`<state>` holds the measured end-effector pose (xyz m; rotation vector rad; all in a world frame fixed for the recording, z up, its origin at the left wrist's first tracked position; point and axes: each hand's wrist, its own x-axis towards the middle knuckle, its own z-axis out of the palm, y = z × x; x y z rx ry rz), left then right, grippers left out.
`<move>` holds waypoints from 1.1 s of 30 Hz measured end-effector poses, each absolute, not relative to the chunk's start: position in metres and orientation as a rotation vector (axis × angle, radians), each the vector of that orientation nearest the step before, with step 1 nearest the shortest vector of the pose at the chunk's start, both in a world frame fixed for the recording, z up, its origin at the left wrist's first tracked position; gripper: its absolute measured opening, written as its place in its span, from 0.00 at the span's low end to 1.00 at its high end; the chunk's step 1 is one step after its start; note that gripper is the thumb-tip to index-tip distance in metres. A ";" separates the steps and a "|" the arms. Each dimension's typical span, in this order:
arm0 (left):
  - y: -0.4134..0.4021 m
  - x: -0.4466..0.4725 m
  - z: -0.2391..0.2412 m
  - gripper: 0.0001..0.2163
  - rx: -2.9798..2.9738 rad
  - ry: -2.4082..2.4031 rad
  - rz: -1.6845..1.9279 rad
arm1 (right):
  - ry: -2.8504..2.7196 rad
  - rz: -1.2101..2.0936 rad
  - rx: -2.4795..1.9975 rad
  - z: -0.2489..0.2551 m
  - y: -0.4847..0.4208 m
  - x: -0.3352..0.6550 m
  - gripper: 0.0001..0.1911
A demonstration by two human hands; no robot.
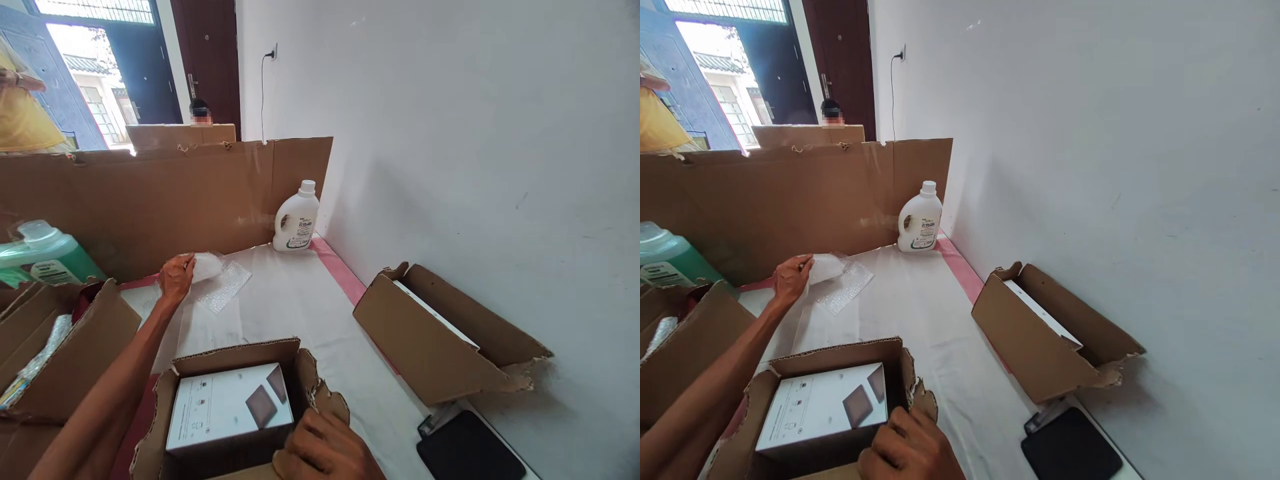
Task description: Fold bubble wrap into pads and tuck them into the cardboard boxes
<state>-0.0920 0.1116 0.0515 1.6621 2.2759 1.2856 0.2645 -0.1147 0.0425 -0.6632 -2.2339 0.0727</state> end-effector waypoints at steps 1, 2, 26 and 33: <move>0.110 -0.094 0.062 0.10 1.671 2.258 1.346 | -2.244 0.079 -0.659 0.041 -0.115 0.265 0.12; 0.107 -0.096 0.073 0.10 1.671 2.241 1.414 | -2.241 0.084 -0.664 0.040 -0.116 0.265 0.13; -0.301 -0.022 0.139 0.17 1.126 1.437 1.913 | -1.492 1.715 -0.487 0.135 -0.241 0.228 0.24; -0.351 0.001 0.100 0.27 1.162 1.948 1.456 | -1.145 1.934 -0.512 0.104 -0.273 0.207 0.21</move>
